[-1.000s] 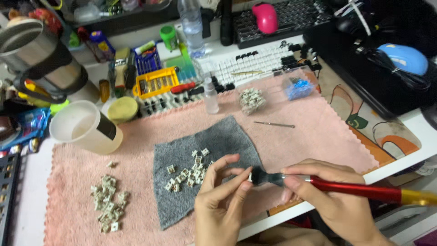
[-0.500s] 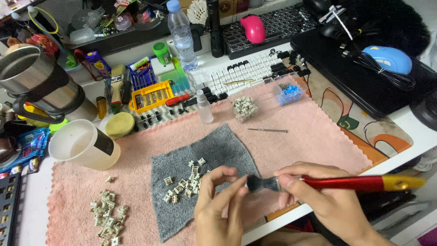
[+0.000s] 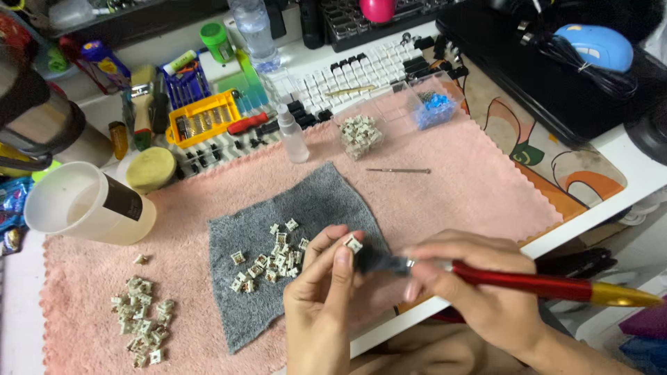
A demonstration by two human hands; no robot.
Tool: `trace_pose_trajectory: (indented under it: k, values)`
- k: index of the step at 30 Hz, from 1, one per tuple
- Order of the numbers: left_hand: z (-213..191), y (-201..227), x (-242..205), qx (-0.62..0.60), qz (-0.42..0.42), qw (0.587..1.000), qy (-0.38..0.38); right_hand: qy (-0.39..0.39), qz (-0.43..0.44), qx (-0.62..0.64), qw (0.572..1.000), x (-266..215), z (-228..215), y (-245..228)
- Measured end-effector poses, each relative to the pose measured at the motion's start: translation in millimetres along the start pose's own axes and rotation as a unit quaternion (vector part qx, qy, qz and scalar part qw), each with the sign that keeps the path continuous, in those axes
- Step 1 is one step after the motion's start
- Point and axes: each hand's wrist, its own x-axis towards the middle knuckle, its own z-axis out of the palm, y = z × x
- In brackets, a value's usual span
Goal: The person cleans individual mechanical keyboard switches using a brush. They pick up each switch from a pile on a cloth, brush it thoroughly, and place it into a clear plastic container. The process is repeated for multiple switches throughout the clip.
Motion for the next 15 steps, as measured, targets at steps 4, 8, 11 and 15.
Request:
trace_pose_trajectory:
  k: [4,8,11,15]
  values:
    - [7,-6,-3,-0.083,-0.055,0.995,-0.012,0.041,0.015,-0.033,0.999,-2,-1,1]
    - [8,-21,-3,-0.254,-0.139,0.957,0.024,-0.012,-0.048,-0.068,0.996,-2,-2,0]
    - [10,-21,-4,-0.260,-0.123,0.958,0.014,-0.008,-0.065,-0.083,0.994,-1,-3,-1]
    - [8,-17,-2,-0.210,-0.107,0.972,0.021,-0.015,-0.064,-0.053,0.996,3,-2,-3]
